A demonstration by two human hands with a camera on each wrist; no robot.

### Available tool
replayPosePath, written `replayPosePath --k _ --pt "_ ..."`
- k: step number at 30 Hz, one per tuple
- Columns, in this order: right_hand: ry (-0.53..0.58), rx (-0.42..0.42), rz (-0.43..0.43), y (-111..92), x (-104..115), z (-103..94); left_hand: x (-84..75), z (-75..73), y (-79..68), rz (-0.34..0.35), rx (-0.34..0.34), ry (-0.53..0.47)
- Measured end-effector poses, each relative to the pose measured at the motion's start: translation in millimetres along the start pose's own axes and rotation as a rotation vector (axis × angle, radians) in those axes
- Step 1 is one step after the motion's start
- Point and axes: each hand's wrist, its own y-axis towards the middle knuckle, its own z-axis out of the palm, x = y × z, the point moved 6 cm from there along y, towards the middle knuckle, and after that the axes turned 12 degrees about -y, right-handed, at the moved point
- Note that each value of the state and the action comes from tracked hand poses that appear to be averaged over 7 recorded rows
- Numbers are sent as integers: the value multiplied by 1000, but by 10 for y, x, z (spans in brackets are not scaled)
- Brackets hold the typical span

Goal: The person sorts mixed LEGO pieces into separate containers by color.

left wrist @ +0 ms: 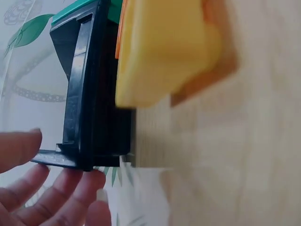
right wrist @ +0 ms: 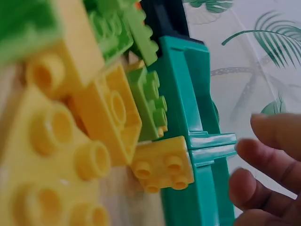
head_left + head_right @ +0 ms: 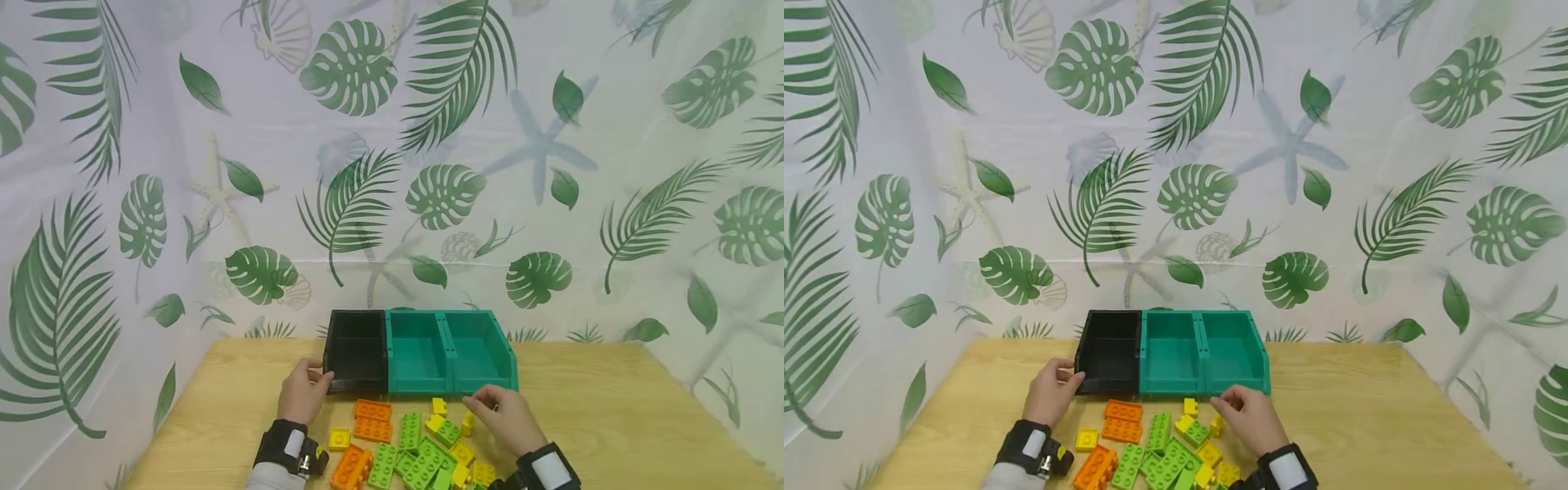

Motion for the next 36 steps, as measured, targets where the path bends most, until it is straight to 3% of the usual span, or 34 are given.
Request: replayPosePath --k 4,9,14,16,22,27,31,34,36 --pt "-66 51 -43 -54 69 10 38 103 13 24 48 -9" --pt "-147 166 -127 -104 148 97 76 121 23 8 76 -23" --pt "-108 312 -160 -82 93 246 155 78 60 -42 82 -29" --pt "-89 334 -164 -45 102 251 153 38 92 -52 74 -31" --pt "-25 246 -188 77 149 72 117 -78 139 -69 80 -53" --pt "36 64 -154 268 106 -117 161 -133 96 -88 90 -53" --pt "-141 -104 -177 515 106 -208 166 -98 81 -82 87 -84" --pt "-243 -149 -166 631 28 -194 162 -12 73 -72 96 -112" --pt "-240 -146 -109 652 -78 -187 163 60 63 -78 115 -131"
